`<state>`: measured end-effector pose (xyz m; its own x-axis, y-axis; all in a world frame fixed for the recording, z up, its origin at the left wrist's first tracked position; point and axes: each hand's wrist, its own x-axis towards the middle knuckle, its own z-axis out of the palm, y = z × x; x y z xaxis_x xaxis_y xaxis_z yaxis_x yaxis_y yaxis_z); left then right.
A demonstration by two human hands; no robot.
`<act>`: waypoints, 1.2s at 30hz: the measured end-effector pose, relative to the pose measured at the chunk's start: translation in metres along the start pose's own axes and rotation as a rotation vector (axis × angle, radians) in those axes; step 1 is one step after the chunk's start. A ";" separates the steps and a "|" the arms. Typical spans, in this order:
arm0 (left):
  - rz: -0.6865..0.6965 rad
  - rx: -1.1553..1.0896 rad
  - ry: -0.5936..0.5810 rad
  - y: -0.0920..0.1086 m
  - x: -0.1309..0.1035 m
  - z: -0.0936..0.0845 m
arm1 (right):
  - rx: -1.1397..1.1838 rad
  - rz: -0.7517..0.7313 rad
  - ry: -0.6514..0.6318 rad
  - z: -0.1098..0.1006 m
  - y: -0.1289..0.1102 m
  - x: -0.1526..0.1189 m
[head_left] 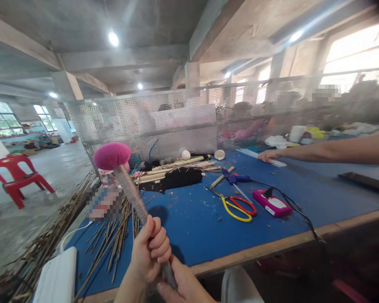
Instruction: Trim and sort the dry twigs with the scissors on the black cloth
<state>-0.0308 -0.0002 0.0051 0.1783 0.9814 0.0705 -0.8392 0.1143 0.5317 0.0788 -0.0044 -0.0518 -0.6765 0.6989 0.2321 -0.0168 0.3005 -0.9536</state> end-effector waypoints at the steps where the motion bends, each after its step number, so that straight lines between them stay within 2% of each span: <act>1: -0.021 -0.025 -0.053 0.002 0.000 -0.003 | 0.062 0.000 -0.013 0.000 -0.003 0.000; 3: -0.033 -0.059 -0.119 0.004 0.001 -0.005 | 0.263 0.099 -0.064 0.001 -0.005 -0.002; 5: -0.007 -0.061 -0.119 0.005 0.002 -0.005 | 0.509 0.270 -0.151 0.002 -0.005 -0.006; 7: 0.015 -0.022 -0.059 0.004 0.005 -0.002 | 0.683 0.374 -0.257 0.000 -0.003 -0.010; 9: 0.017 0.069 0.069 0.004 0.009 0.002 | 0.642 0.366 -0.272 -0.003 -0.002 -0.013; 12: 0.100 0.244 0.294 0.004 0.014 0.006 | 0.274 0.312 -0.061 -0.011 -0.005 -0.016; 14: 0.153 0.309 0.309 0.004 0.015 0.008 | 0.004 0.268 0.101 -0.016 -0.009 -0.017; 16: 0.143 0.307 0.252 0.005 0.013 0.009 | -0.141 0.227 0.182 -0.021 -0.012 -0.018; 18: 0.100 0.282 0.220 0.003 0.010 0.008 | -0.164 0.204 0.211 -0.023 -0.014 -0.017; 21: 0.089 0.292 0.250 -0.004 0.004 0.000 | -0.104 0.174 0.244 -0.023 -0.013 -0.014; 24: 0.084 0.397 0.242 -0.015 -0.001 -0.010 | 0.111 0.190 0.258 -0.018 -0.012 -0.011; 27: 0.074 0.437 0.204 -0.021 -0.004 -0.015 | 0.498 0.329 0.148 -0.015 -0.013 -0.012; 29: 0.052 0.373 0.150 -0.020 -0.006 -0.016 | 0.760 0.420 -0.020 -0.016 -0.013 -0.014; 31: 0.027 0.305 0.065 -0.018 -0.008 -0.017 | 0.960 0.472 -0.248 -0.021 -0.011 -0.016; 33: 0.024 0.291 0.005 -0.016 -0.009 -0.017 | 1.002 0.492 -0.412 -0.028 -0.008 -0.016; 34: 0.029 0.311 0.002 -0.015 -0.009 -0.018 | 0.983 0.500 -0.445 -0.031 -0.007 -0.016; 35: 0.039 0.349 0.020 -0.015 -0.009 -0.018 | 0.935 0.496 -0.423 -0.033 -0.007 -0.015; 36: 0.055 0.400 0.056 -0.014 -0.008 -0.018 | 0.856 0.474 -0.344 -0.035 -0.008 -0.014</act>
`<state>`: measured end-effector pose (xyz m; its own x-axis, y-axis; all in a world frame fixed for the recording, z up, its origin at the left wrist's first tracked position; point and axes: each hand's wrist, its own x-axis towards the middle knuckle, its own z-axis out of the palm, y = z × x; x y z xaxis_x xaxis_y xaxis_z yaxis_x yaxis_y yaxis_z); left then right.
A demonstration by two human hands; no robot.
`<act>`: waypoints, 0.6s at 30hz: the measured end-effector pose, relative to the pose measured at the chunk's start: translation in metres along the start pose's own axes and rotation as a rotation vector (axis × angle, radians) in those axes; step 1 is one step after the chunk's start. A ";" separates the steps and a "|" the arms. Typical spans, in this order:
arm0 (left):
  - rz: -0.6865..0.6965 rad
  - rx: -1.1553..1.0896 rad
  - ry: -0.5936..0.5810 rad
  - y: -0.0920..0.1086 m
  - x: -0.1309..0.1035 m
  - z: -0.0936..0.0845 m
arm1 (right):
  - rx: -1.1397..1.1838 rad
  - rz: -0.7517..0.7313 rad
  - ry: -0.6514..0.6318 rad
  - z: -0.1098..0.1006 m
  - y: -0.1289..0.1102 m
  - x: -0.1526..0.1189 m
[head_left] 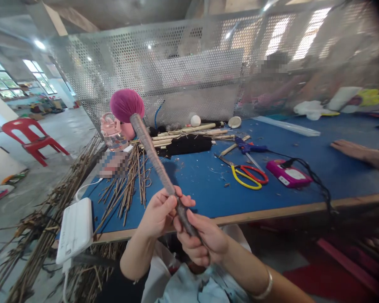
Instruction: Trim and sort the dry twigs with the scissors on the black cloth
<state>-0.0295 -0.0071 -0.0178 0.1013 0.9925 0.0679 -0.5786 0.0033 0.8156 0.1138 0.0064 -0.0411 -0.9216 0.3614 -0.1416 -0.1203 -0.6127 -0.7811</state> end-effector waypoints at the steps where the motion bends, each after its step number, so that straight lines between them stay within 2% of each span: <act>1: 0.008 0.063 0.042 0.000 0.001 0.000 | -0.085 -0.071 0.113 0.001 -0.002 0.001; 4: 0.037 0.231 0.137 0.000 0.003 0.003 | -0.330 -0.272 0.459 0.008 -0.005 0.004; 5: 0.045 0.259 0.151 0.000 0.003 0.004 | -0.346 -0.294 0.521 0.011 -0.004 0.005; 6: 0.043 0.271 0.156 0.000 0.003 0.005 | -0.297 -0.280 0.531 0.013 -0.002 0.006; 8: 0.010 0.251 0.139 -0.001 0.003 0.008 | -0.084 -0.196 0.435 0.017 0.003 0.006; 11: -0.050 0.173 0.067 0.001 0.003 0.011 | 0.255 -0.066 0.086 0.017 0.002 0.004; 13: -0.045 0.101 0.035 0.003 0.005 0.013 | 0.383 -0.104 -0.067 0.015 -0.009 0.004; 15: -0.046 0.065 0.025 0.003 0.006 0.014 | 0.411 -0.233 -0.055 0.011 -0.030 0.007; 18: -0.117 0.153 0.079 -0.001 0.002 0.012 | 0.348 -0.397 0.071 0.004 -0.067 0.014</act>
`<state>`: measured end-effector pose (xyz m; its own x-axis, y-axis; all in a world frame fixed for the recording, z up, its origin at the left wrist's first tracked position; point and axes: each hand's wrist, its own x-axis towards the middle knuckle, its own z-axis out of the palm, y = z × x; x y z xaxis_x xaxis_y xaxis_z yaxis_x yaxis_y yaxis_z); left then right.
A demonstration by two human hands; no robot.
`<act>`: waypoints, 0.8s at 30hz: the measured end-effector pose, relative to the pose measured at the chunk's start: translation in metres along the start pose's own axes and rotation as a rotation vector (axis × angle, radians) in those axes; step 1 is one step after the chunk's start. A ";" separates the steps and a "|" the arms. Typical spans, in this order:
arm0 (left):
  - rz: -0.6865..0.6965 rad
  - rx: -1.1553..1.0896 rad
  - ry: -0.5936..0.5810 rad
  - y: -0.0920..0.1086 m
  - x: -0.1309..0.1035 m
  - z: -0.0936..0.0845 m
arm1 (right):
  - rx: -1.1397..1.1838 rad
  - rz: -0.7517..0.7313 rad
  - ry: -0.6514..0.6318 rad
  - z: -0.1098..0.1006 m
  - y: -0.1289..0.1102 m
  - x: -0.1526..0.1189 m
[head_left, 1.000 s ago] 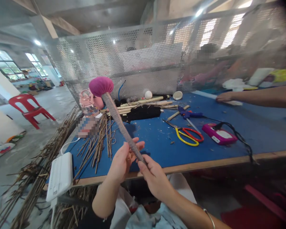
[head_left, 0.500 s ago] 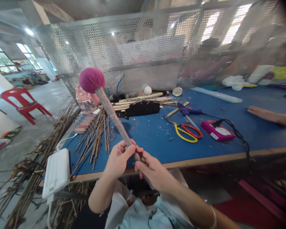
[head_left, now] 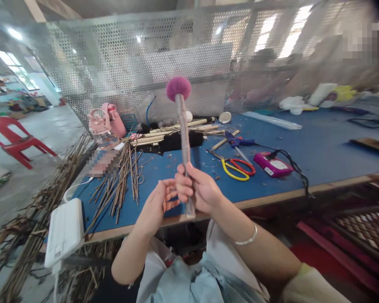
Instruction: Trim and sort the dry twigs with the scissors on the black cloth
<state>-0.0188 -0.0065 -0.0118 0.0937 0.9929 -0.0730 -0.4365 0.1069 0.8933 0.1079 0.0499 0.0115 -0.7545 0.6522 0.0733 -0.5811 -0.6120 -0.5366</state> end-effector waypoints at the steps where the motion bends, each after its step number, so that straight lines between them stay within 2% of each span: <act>1: -0.040 0.033 0.005 -0.002 -0.002 0.000 | -0.021 -0.032 0.022 0.002 -0.009 0.006; 4: -0.124 0.064 -0.089 -0.008 -0.009 0.004 | -0.056 -0.094 0.058 0.003 -0.023 0.017; 6: -0.124 0.065 -0.171 -0.010 -0.012 0.009 | -0.084 -0.123 0.064 0.001 -0.022 0.018; 8: -0.108 0.075 -0.204 -0.012 -0.011 0.014 | -0.125 -0.138 0.072 0.000 -0.016 0.017; 10: -0.094 0.099 -0.177 -0.014 -0.008 0.017 | -0.159 -0.152 0.091 -0.001 -0.009 0.016; 14: 0.014 0.273 0.009 -0.019 -0.004 0.018 | -0.167 -0.176 0.118 -0.001 -0.003 0.018; 15: 0.023 0.283 0.021 -0.020 -0.004 0.018 | -0.153 -0.176 0.104 0.000 -0.003 0.018; 17: -0.015 0.178 -0.045 -0.020 -0.006 0.018 | -0.110 -0.161 0.047 0.002 -0.004 0.018; 20: -0.103 -0.111 -0.227 -0.023 -0.009 0.018 | -0.022 -0.104 -0.043 0.007 -0.006 0.017; 24: -0.141 -0.309 -0.350 -0.032 -0.010 0.016 | 0.080 -0.013 -0.073 0.011 -0.002 0.016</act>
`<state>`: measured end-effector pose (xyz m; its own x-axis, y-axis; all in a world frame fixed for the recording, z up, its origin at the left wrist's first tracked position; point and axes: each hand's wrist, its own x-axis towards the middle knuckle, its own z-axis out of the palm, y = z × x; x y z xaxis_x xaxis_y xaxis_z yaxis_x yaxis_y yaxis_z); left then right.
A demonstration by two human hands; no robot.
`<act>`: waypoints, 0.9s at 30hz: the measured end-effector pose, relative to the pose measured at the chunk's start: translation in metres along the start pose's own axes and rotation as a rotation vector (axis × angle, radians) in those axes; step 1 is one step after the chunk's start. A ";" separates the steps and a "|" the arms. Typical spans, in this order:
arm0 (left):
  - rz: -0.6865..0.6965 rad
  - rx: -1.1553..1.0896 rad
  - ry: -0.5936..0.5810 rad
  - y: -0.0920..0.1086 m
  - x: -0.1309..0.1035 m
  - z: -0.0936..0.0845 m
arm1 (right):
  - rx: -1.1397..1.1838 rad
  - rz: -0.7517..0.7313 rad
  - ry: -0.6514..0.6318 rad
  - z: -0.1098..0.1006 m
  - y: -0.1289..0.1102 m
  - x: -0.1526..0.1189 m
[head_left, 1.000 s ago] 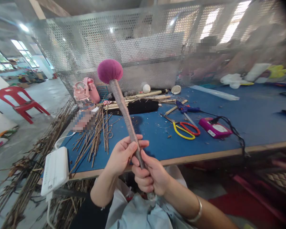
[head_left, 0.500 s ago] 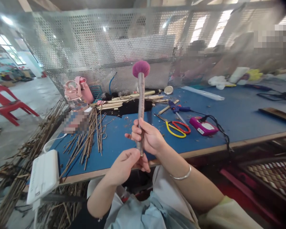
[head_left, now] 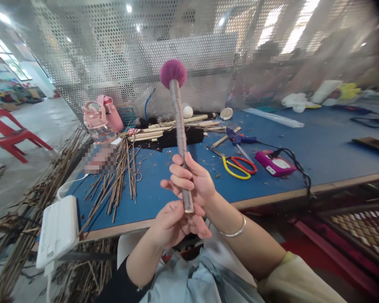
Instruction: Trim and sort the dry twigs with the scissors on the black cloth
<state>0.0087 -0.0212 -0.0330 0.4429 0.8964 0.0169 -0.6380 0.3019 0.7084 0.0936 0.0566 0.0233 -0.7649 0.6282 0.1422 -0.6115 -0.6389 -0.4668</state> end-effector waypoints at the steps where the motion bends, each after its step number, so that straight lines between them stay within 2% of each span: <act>1: -0.021 -0.037 -0.018 -0.002 -0.001 -0.002 | 0.019 0.014 -0.013 -0.001 0.002 0.000; 4: -0.046 -0.105 -0.023 -0.003 -0.003 -0.005 | 0.040 0.035 -0.062 -0.005 0.007 -0.002; 6: -0.024 -0.069 0.025 -0.001 -0.005 -0.006 | -0.007 0.052 -0.062 -0.008 0.007 -0.002; 8: -0.011 0.051 0.107 0.001 -0.007 -0.005 | -0.085 0.070 0.005 -0.010 0.003 0.001; 11: -0.038 0.308 0.248 0.004 -0.008 -0.001 | -0.147 0.086 0.188 -0.012 -0.007 0.007; 13: -0.050 0.436 0.285 0.008 -0.010 0.000 | -0.128 0.109 0.262 -0.016 -0.012 0.010; 15: -0.028 0.485 0.297 0.016 -0.012 -0.003 | -0.104 0.158 0.274 -0.021 -0.013 0.007; 18: 0.146 0.427 0.424 0.037 -0.013 -0.014 | -0.164 0.291 0.279 -0.026 -0.006 -0.010; 20: 0.310 0.342 0.567 0.053 -0.008 -0.020 | -0.304 0.380 0.321 -0.028 0.004 -0.026; 22: 0.405 0.251 0.664 0.069 0.000 -0.020 | -0.500 0.416 0.362 -0.029 0.016 -0.042; 24: 0.419 0.149 0.675 0.081 0.011 -0.015 | -0.688 0.405 0.363 -0.030 0.029 -0.054; 27: 0.453 -0.021 0.589 0.091 0.024 -0.004 | -0.813 0.415 0.329 -0.036 0.040 -0.066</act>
<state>-0.0412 0.0286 0.0292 -0.2739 0.9584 -0.0807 -0.6926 -0.1383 0.7080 0.1268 0.0060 -0.0357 -0.7180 0.5937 -0.3632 0.1152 -0.4133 -0.9033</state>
